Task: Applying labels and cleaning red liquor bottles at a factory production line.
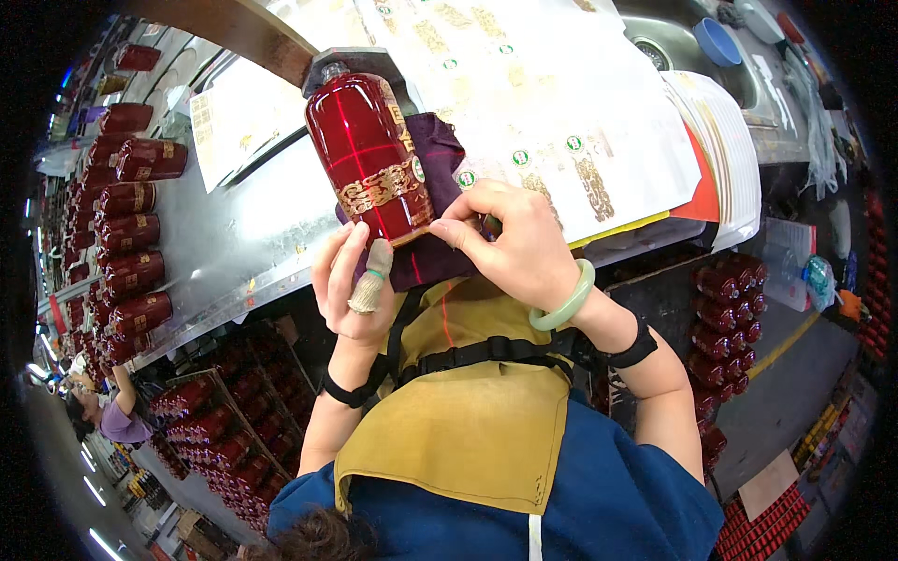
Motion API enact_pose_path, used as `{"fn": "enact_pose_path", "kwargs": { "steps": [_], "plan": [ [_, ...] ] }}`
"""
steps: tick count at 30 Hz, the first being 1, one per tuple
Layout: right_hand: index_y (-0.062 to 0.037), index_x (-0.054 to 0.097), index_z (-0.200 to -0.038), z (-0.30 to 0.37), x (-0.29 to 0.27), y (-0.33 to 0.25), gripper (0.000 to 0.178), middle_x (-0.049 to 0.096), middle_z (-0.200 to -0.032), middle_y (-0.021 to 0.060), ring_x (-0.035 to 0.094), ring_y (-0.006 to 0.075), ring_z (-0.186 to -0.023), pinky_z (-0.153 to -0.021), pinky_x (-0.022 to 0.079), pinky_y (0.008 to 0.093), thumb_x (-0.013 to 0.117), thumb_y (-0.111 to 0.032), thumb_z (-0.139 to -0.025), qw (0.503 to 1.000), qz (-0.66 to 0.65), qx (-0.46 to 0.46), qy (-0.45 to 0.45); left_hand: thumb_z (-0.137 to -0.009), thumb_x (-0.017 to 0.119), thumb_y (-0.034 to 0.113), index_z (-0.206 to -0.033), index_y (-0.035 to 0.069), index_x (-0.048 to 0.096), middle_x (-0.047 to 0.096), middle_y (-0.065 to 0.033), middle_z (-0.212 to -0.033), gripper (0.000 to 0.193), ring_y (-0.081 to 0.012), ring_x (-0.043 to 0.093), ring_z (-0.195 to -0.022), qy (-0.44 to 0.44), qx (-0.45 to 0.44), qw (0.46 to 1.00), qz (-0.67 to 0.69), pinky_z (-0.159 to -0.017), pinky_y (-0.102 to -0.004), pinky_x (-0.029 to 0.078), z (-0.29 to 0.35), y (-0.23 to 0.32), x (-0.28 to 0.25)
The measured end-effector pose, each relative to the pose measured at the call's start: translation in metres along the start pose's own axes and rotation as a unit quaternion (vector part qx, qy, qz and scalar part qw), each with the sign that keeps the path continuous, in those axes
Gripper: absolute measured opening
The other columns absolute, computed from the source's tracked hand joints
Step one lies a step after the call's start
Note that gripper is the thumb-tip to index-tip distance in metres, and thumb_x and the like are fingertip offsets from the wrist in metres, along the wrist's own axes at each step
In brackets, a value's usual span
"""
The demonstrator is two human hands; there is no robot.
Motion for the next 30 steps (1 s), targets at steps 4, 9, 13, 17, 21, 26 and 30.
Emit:
{"fn": "enact_pose_path", "kwargs": {
  "steps": [4,9,13,17,21,26,30],
  "plan": [
    [-0.0011,0.075,-0.087,-0.002,0.001,0.003,0.017,0.068,-0.078,0.0105,0.061,0.019,-0.064,-0.06,0.046,0.0325,0.08,-0.017,-0.087,1.0,-0.006,0.001,0.002,-0.082,0.078,-0.004,-0.11,-0.007,0.071,0.071,-0.0156,-0.119,0.029,-0.0336,0.067,-0.109,0.009,0.032,0.995,-0.095,-0.086,-0.0424,0.059,-0.002,0.011,0.001],
    [-0.0002,0.075,-0.087,-0.003,0.002,0.002,0.018,0.068,-0.077,0.0103,0.06,0.018,-0.063,-0.059,0.046,0.0324,0.08,-0.017,-0.087,1.0,-0.028,0.012,0.001,-0.077,0.084,-0.004,-0.104,-0.002,0.072,0.073,-0.0144,-0.111,0.029,-0.0329,0.07,-0.1,0.022,-0.026,0.999,0.028,-0.083,-0.0407,0.059,-0.02,0.006,0.001],
    [-0.0001,0.075,-0.086,-0.003,0.002,-0.001,0.017,0.067,-0.075,0.0092,0.058,0.0166,-0.061,-0.059,0.046,0.0319,0.081,-0.016,-0.086,0.999,-0.033,0.033,-0.017,-0.075,0.085,-0.006,-0.1,-0.006,0.069,0.075,-0.0161,-0.105,0.029,-0.0342,0.072,-0.095,0.026,-0.048,0.998,-0.002,-0.081,-0.0412,0.061,-0.003,-0.004,-0.003],
    [-0.0002,0.075,-0.085,-0.003,-0.002,-0.006,0.016,0.066,-0.073,0.0091,0.058,0.0165,-0.061,-0.059,0.046,0.0319,0.081,-0.016,-0.086,1.0,-0.016,-0.005,-0.009,-0.076,0.083,-0.007,-0.099,-0.007,0.07,0.075,-0.0169,-0.109,0.027,-0.0355,0.072,-0.099,0.039,-0.047,0.998,-0.009,-0.085,-0.0415,0.061,0.004,-0.003,0.0],
    [-0.0003,0.075,-0.084,-0.005,-0.002,-0.006,0.016,0.066,-0.073,0.0095,0.059,0.017,-0.061,-0.059,0.046,0.0322,0.081,-0.015,-0.085,1.0,-0.002,-0.015,-0.006,-0.081,0.082,-0.003,-0.098,-0.007,0.071,0.074,-0.0166,-0.112,0.021,-0.0346,0.07,-0.102,0.039,-0.008,0.998,-0.045,-0.085,-0.0395,0.06,0.001,0.007,0.001],
    [-0.0005,0.075,-0.085,-0.005,0.001,0.002,0.016,0.066,-0.073,0.0098,0.059,0.0167,-0.061,-0.059,0.046,0.0324,0.082,-0.015,-0.084,1.0,-0.01,-0.007,-0.002,-0.081,0.084,0.001,-0.104,-0.005,0.073,0.071,-0.0147,-0.117,0.026,-0.0334,0.069,-0.102,0.03,-0.008,0.998,-0.054,-0.087,-0.0411,0.059,-0.017,0.013,0.003],
    [-0.0007,0.076,-0.086,-0.005,0.002,-0.002,0.017,0.065,-0.073,0.0095,0.057,0.0153,-0.06,-0.058,0.045,0.0311,0.083,-0.016,-0.085,0.999,-0.029,0.012,-0.005,-0.077,0.084,-0.007,-0.112,-0.007,0.07,0.073,-0.0178,-0.111,0.038,-0.0337,0.071,-0.104,0.036,-0.049,0.998,0.007,-0.088,-0.0395,0.06,-0.006,-0.002,0.001]
  ]
}}
Point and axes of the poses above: each hand's wrist, its own z-axis away from the middle knuckle, its own x-axis out of the palm, y = z × x, the point moved 6 cm from there along -z, towards the middle knuckle
